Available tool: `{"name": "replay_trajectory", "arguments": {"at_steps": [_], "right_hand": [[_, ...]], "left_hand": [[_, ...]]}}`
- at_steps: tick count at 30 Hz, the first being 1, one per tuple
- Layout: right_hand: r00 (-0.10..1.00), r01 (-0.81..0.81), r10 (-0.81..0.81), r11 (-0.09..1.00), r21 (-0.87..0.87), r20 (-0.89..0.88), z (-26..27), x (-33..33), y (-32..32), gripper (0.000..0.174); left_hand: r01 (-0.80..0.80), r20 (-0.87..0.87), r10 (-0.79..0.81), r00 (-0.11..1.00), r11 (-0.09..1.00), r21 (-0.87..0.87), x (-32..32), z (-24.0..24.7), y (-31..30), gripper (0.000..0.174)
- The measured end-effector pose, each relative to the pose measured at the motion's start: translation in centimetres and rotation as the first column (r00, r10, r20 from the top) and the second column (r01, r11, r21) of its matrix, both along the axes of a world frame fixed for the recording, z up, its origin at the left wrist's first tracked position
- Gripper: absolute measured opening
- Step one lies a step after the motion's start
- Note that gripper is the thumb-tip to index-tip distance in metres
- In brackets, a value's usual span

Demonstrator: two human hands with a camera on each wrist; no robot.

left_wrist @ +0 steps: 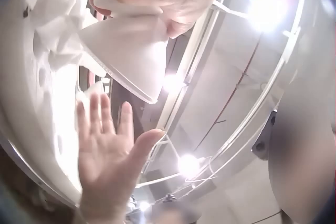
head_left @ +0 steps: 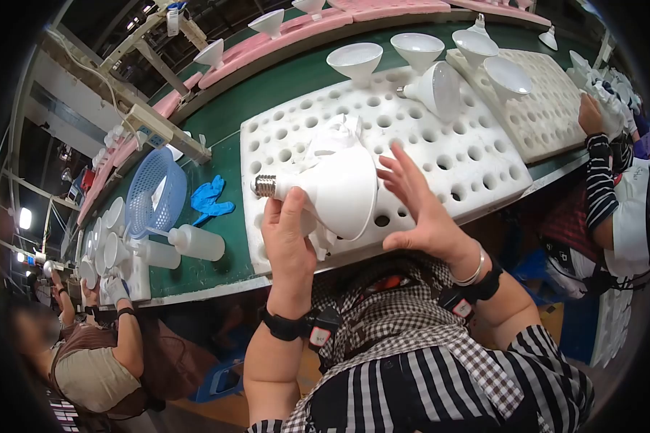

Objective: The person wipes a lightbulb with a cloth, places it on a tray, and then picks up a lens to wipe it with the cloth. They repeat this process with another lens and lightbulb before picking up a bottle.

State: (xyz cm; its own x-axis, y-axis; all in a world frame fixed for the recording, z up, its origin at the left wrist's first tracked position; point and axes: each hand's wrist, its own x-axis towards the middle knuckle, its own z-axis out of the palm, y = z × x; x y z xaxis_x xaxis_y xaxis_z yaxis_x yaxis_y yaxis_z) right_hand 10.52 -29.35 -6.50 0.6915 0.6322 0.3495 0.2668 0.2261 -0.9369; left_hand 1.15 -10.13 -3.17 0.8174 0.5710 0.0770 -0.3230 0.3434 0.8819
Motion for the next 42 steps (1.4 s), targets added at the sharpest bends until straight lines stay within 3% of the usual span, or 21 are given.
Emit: {"name": "replay_trajectory", "arguments": {"at_steps": [6, 10, 12, 14, 15, 16, 17, 18, 19, 24, 25, 26, 27, 28, 29, 31, 35, 37, 39, 41, 42], "right_hand": [[0.986, -0.082, 0.107, 0.977, 0.195, -0.124, 0.4, -1.4, 1.9, 0.151], [0.956, -0.100, 0.166, 0.960, 0.263, -0.242, 0.7, -1.8, 1.8, 0.145], [0.843, -0.075, 0.238, 0.940, 0.333, -0.483, 0.4, -1.6, 1.6, 0.132], [0.778, -0.068, 0.272, 0.932, 0.355, -0.566, 1.4, -2.2, 0.9, 0.125], [0.701, -0.065, 0.311, 0.924, 0.376, -0.642, 1.9, -2.5, 0.7, 0.118], [0.702, -0.065, 0.310, 0.924, 0.376, -0.641, 1.9, -2.5, 0.7, 0.118], [0.715, -0.066, 0.285, 0.936, 0.345, -0.639, 1.9, -2.7, 0.8, 0.114], [0.726, -0.071, 0.264, 0.947, 0.312, -0.634, 1.9, -2.9, 0.9, 0.109], [0.724, -0.083, 0.271, 0.947, 0.311, -0.634, 2.0, -3.2, 0.9, 0.109], [0.653, -0.154, 0.342, 0.933, 0.324, -0.675, 2.1, -3.5, 0.0, 0.090], [0.601, -0.219, 0.415, 0.907, 0.359, -0.682, 1.8, -3.4, -0.3, 0.086], [0.601, -0.218, 0.412, 0.909, 0.355, -0.685, 1.9, -3.4, -0.5, 0.086], [0.503, -0.232, 0.469, 0.882, 0.409, -0.726, 2.1, -3.4, -0.7, 0.084], [0.398, -0.238, 0.523, 0.852, 0.465, -0.754, 2.2, -3.5, -0.7, 0.084], [0.398, -0.237, 0.523, 0.852, 0.467, -0.753, 2.1, -3.3, -0.8, 0.084], [0.197, -0.293, 0.577, 0.806, 0.514, -0.793, 1.6, -2.9, -0.9, 0.087], [0.128, -0.348, 0.646, 0.740, 0.576, -0.752, 1.5, -3.2, -1.0, 0.085], [0.550, -0.315, 0.516, 0.857, 0.409, -0.657, 1.0, -3.9, -0.3, 0.085], [0.659, -0.293, 0.454, 0.889, 0.351, -0.599, 1.2, -4.4, -0.7, 0.097], [0.930, -0.136, 0.198, 0.968, 0.210, -0.309, 0.4, -4.6, -1.0, 0.121], [0.931, -0.134, 0.196, 0.969, 0.210, -0.309, 0.5, -4.5, -1.0, 0.121]], "left_hand": [[0.081, -0.059, -0.083, 0.995, 0.996, -0.031, -0.4, 0.8, -2.4, 0.043], [0.093, -0.068, -0.101, 0.993, 0.990, -0.104, -0.6, 0.7, -2.3, 0.038], [0.110, -0.100, -0.122, 0.988, 0.987, -0.113, -1.0, 0.5, -1.4, 0.039], [-0.184, -0.075, 0.185, 0.980, 0.983, 0.024, -1.4, -0.3, -0.4, 0.036], [-0.179, -0.072, 0.180, 0.981, 0.984, 0.025, -1.5, 0.0, -0.7, 0.036], [-0.352, 0.103, 0.359, 0.928, 0.748, 0.562, -1.7, 0.5, -1.1, 0.033], [-0.453, 0.343, 0.398, 0.851, 0.225, 0.863, -2.1, 1.1, -1.5, 0.030], [-0.414, 0.423, 0.199, 0.884, -0.087, 0.906, -2.2, 1.5, -1.6, 0.027], [-0.271, 0.320, 0.153, 0.935, -0.275, 0.923, -2.8, 2.1, -2.7, 0.029], [-0.268, 0.354, 0.295, 0.888, -0.294, 0.917, -1.4, 1.7, 2.6, 0.034], [-0.266, 0.350, 0.291, 0.890, -0.290, 0.919, -1.5, 1.3, 3.1, 0.034], [-0.254, 0.159, 0.255, 0.954, 0.400, 0.881, -1.7, 1.0, 3.4, 0.033], [-0.105, 0.038, 0.098, 0.994, 0.897, 0.429, -1.8, 0.9, 3.5, 0.034], [-0.060, 0.096, 0.034, 0.995, 0.956, 0.288, -1.9, 0.9, 2.9, 0.040], [-0.059, 0.096, 0.033, 0.995, 0.955, 0.289, -2.2, 0.8, 2.5, 0.040], [0.165, 0.028, -0.186, 0.982, 0.923, 0.347, -2.7, 0.7, 1.6, 0.050], [0.164, -0.099, -0.142, 0.985, 0.949, 0.270, -2.9, 1.2, 1.4, 0.050], [0.106, -0.073, -0.090, 0.993, 0.961, 0.255, -2.6, 1.1, 0.7, 0.045], [0.062, -0.051, -0.052, 0.997, 0.976, 0.207, -2.6, 1.0, 0.4, 0.044], [0.055, -0.035, -0.049, 0.998, 0.981, 0.188, -2.7, 1.3, -0.4, 0.045], [0.048, -0.018, -0.045, 0.999, 0.984, 0.169, -2.7, 1.4, -0.6, 0.045]]}}
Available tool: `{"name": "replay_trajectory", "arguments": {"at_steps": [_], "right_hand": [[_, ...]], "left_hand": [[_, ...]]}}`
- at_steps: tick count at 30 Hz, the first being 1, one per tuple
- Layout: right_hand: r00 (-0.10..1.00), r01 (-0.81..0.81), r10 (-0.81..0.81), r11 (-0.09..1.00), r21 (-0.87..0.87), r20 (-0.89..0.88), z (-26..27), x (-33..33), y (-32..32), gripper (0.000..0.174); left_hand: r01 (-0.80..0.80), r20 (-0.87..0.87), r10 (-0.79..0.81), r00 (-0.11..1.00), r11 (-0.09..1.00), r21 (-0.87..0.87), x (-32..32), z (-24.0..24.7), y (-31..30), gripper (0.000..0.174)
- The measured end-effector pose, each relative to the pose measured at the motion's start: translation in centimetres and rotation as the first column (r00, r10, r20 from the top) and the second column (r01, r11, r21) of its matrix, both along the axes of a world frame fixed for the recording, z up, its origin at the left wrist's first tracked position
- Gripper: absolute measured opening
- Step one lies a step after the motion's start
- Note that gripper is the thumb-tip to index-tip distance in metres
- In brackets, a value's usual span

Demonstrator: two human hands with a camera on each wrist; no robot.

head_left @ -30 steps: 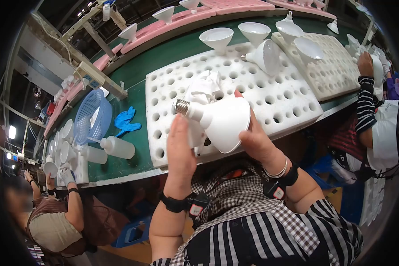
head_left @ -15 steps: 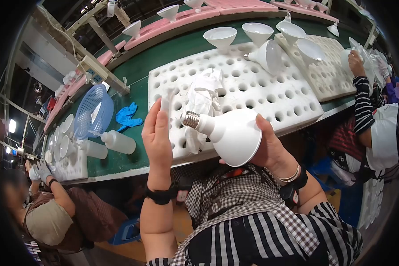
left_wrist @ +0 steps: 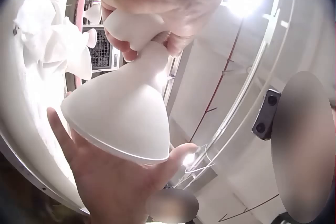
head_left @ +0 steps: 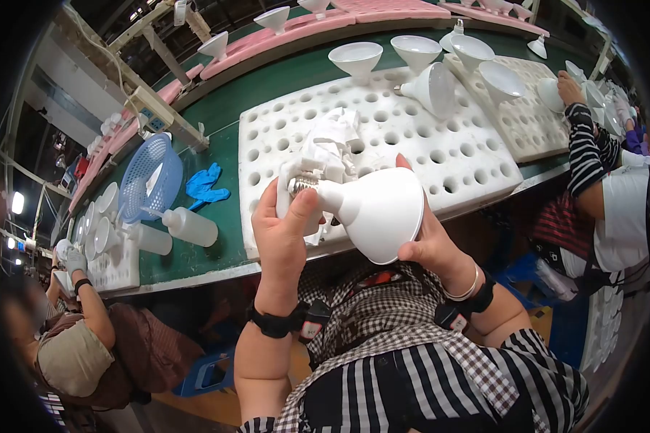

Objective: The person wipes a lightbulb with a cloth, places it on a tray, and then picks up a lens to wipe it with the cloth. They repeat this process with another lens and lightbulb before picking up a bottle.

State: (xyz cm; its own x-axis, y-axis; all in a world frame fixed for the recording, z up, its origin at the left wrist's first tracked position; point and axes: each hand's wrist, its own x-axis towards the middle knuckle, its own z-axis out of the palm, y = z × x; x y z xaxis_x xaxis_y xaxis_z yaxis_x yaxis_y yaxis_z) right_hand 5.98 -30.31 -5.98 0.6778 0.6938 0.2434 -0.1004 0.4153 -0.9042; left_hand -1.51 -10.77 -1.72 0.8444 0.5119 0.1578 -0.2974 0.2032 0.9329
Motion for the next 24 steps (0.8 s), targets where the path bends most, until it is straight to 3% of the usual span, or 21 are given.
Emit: {"name": "replay_trajectory", "arguments": {"at_steps": [2, 4, 7, 8, 9, 10, 11, 13, 19, 21, 24], "right_hand": [[0.998, 0.023, -0.021, 0.999, 0.042, -0.051, 0.2, 0.1, 0.2, 0.136], [0.997, 0.071, -0.070, 0.997, 0.012, -0.044, 0.4, 0.3, 0.2, 0.133], [0.985, 0.163, -0.165, 0.985, -0.060, -0.042, 1.1, 0.4, 0.1, 0.126], [0.975, 0.213, -0.218, 0.972, -0.102, -0.044, 1.3, 0.4, 0.1, 0.124], [0.974, 0.215, -0.220, 0.971, -0.103, -0.045, 1.1, 0.5, 0.1, 0.124], [0.978, 0.194, -0.200, 0.977, -0.087, -0.061, 0.7, 0.7, 0.1, 0.120], [0.982, 0.170, -0.175, 0.983, -0.073, -0.075, 0.5, 0.9, 0.1, 0.117], [0.984, 0.159, -0.165, 0.984, -0.083, -0.073, 0.5, 0.8, 0.2, 0.114], [0.974, 0.195, -0.208, 0.971, -0.136, -0.088, 0.8, 1.0, 0.7, 0.108], [0.970, 0.190, -0.206, 0.974, -0.121, -0.132, 0.4, 1.2, 0.8, 0.108], [0.976, 0.193, -0.208, 0.965, -0.177, -0.068, 0.1, 1.3, 0.6, 0.108]], "left_hand": [[0.049, -0.014, -0.049, 0.999, 0.999, 0.016, 0.0, -0.1, 0.3, 0.043], [0.095, -0.027, -0.094, 0.995, 0.995, 0.032, 0.4, -0.4, 0.5, 0.041], [-0.007, 0.039, 0.008, 0.999, 1.000, -0.021, 0.8, -1.2, 0.7, 0.033], [-0.240, 0.148, 0.190, 0.971, 0.817, 0.524, 0.7, -1.3, 0.7, 0.031], [-0.412, 0.333, 0.271, 0.903, 0.323, 0.852, 0.7, -1.4, 0.6, 0.030], [-0.400, 0.389, 0.167, 0.906, 0.031, 0.916, 0.7, -1.6, 0.4, 0.031], [-0.399, 0.388, 0.173, 0.905, 0.034, 0.916, 0.7, -1.6, -0.1, 0.031], [-0.282, 0.302, 0.169, 0.938, -0.131, 0.950, 0.3, -1.3, -0.8, 0.032], [-0.342, 0.352, 0.300, 0.887, -0.085, 0.936, 1.7, -1.9, 0.3, 0.034], [-0.283, 0.307, 0.176, 0.935, -0.148, 0.948, 0.7, -1.7, -1.4, 0.033], [-0.289, 0.326, 0.232, 0.917, -0.179, 0.940, 1.4, -2.2, 1.2, 0.034]]}}
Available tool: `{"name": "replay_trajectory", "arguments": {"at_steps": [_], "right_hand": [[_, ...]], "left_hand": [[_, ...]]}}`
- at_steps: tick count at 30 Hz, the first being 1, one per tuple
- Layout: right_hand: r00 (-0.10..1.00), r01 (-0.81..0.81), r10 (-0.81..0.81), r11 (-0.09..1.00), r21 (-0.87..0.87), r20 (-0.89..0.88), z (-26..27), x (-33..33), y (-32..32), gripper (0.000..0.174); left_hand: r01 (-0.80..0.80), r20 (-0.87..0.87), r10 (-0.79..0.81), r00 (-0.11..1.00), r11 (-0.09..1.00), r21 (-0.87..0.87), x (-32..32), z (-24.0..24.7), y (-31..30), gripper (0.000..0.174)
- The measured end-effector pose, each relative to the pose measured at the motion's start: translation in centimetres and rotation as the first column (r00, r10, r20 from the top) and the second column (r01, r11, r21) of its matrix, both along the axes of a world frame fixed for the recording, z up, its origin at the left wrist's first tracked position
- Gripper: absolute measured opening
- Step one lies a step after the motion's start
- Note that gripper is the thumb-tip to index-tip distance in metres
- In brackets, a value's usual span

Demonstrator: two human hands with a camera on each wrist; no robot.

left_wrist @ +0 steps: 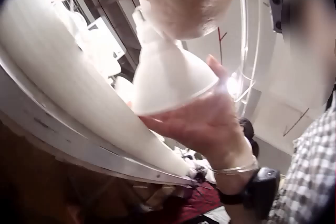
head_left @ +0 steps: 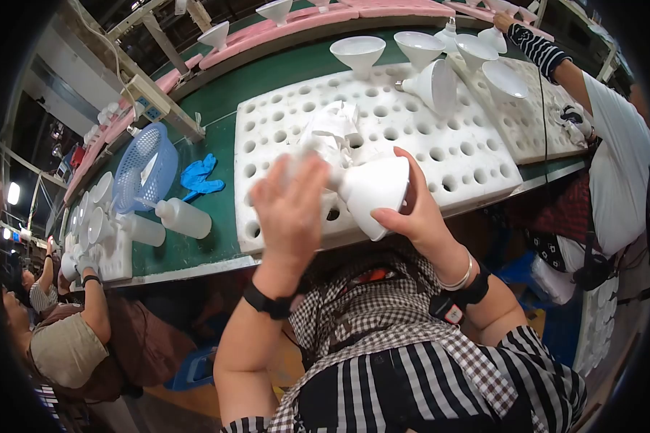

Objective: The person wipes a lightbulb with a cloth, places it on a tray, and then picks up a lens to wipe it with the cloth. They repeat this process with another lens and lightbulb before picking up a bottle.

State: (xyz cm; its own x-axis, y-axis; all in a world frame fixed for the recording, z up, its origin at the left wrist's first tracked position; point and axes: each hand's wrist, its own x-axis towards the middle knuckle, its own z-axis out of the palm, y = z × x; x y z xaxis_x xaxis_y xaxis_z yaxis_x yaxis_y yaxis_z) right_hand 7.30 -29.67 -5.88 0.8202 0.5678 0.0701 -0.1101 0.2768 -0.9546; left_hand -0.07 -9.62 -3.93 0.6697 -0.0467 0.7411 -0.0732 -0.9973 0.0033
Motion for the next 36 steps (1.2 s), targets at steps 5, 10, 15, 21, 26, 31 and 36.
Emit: {"name": "replay_trajectory", "arguments": {"at_steps": [5, 10, 15, 21, 26, 31, 36], "right_hand": [[0.999, -0.022, 0.023, 1.000, 0.014, -0.034, 0.4, 0.3, -0.1, 0.108], [0.999, -0.021, 0.022, 1.000, 0.022, -0.035, 0.6, 0.1, 0.1, 0.109], [0.998, -0.062, 0.062, 0.998, 0.012, -0.008, 0.7, 0.4, -0.1, 0.103], [0.745, -0.360, 0.429, 0.903, 0.234, -0.511, 3.8, 2.4, -1.8, 0.078], [0.557, -0.436, 0.570, 0.820, 0.371, -0.604, 2.6, 2.7, -1.1, 0.084], [0.779, -0.385, 0.490, 0.866, 0.319, -0.390, 1.3, 1.4, -0.7, 0.087], [0.975, -0.220, 0.214, 0.970, 0.102, 0.061, 0.6, 0.6, -1.3, 0.138]], "left_hand": [[0.050, 0.044, -0.026, 0.999, 0.607, -0.793, -0.3, -1.2, 4.8, 0.028], [0.084, 0.120, 0.002, 0.993, 0.703, -0.706, -1.0, -0.7, 2.0, 0.028], [0.124, -0.074, -0.120, 0.990, 0.991, 0.045, -1.0, 0.6, -1.1, 0.029], [0.268, 0.183, -0.230, 0.956, 0.432, -0.861, 0.7, 0.8, 2.8, 0.033], [0.286, 0.254, -0.465, 0.848, -0.003, -0.958, -0.5, 1.2, 0.4, 0.057], [0.187, 0.214, -0.383, 0.899, -0.109, -0.976, -0.3, 1.5, -0.2, 0.047], [0.112, 0.182, -0.257, 0.949, -0.267, -0.957, 0.2, 2.3, -0.9, 0.052]]}}
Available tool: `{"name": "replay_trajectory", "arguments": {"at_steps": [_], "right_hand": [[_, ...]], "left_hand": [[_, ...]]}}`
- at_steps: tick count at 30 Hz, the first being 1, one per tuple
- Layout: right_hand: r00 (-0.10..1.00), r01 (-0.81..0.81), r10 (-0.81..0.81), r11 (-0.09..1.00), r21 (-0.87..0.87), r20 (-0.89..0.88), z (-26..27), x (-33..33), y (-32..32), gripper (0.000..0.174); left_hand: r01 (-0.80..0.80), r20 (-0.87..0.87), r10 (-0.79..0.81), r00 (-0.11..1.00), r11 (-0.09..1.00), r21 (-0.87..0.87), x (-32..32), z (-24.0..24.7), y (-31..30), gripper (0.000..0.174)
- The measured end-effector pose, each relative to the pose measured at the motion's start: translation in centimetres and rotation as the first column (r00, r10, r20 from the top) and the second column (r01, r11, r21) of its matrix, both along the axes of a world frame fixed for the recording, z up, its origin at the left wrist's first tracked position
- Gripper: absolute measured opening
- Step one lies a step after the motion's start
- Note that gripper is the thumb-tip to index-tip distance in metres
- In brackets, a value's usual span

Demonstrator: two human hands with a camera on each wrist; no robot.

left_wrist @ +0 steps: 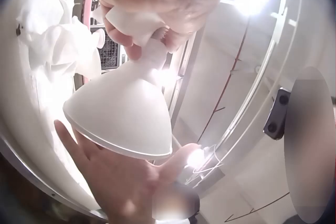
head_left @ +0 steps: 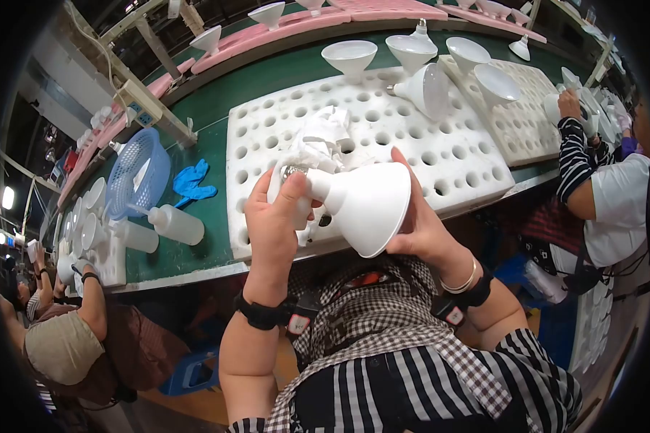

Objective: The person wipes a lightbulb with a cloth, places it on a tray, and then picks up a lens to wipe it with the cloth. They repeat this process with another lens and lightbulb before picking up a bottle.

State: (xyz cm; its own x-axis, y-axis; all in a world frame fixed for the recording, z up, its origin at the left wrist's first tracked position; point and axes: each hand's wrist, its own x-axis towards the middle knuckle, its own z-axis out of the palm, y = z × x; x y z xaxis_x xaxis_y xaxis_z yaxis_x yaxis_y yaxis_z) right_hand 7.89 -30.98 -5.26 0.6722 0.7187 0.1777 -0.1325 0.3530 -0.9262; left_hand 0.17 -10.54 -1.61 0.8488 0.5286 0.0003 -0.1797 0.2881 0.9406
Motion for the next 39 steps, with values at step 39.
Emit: {"name": "replay_trajectory", "arguments": {"at_steps": [39], "right_hand": [[0.959, -0.252, 0.246, 0.967, -0.023, -0.143, 1.6, -0.6, -0.2, 0.125]], "left_hand": [[0.840, -0.460, -0.704, 0.541, 0.474, 0.263, 0.8, 4.6, 4.7, 0.039]]}}
